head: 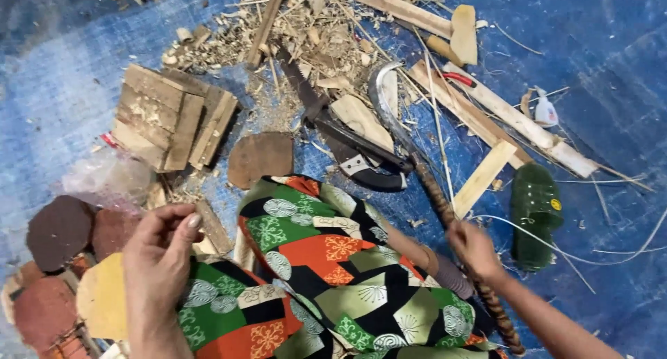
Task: Hammering, sawing, and assembling wooden components for traditional string instruments.
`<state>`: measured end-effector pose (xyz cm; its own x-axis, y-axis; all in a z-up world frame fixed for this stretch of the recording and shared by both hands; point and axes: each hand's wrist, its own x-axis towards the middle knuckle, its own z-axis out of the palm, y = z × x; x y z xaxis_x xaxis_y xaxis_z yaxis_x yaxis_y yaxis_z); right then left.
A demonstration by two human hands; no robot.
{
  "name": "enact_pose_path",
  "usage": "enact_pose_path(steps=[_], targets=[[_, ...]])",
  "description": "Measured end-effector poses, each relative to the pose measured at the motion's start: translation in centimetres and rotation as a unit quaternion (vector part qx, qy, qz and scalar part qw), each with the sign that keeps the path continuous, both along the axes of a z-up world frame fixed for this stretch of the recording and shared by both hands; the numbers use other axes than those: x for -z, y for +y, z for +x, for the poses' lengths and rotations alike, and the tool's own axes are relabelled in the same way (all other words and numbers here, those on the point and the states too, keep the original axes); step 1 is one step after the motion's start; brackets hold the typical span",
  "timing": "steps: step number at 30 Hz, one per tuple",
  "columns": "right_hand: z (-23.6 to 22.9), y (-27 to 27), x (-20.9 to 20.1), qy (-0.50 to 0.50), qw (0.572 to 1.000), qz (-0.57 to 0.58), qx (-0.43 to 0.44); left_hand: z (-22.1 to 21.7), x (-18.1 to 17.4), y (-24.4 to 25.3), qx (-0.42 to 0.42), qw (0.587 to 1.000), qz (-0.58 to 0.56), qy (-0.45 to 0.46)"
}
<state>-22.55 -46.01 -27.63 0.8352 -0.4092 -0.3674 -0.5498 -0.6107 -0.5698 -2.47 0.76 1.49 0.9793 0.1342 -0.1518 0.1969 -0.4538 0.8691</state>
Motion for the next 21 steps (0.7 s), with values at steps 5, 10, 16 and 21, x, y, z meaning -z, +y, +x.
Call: enact_pose_path(steps=[5, 10, 16, 21], targets=[[9.6, -1.3, 5.8, -0.155, 0.982, -0.105, 0.014, 1.3, 1.1, -0.4, 0.003, 1.000, -0.014, -0.012], [13.6, -1.2, 9.9, -0.021, 0.991, -0.129, 0.017, 1.5, 0.3, -1.0, 0.009, 0.999, -0.036, 0.023], [15.7, -0.6, 5.9, -0.066, 0.995, -0.023, 0.078, 1.6, 0.7, 0.3, 0.002, 0.998, -0.055, 0.031], [19.6, 2.1, -2.2, -0.125, 0.949, 0.233, 0.171, 1.9, 1.7, 0.7, 0.011, 0.998, -0.056, -0.005]])
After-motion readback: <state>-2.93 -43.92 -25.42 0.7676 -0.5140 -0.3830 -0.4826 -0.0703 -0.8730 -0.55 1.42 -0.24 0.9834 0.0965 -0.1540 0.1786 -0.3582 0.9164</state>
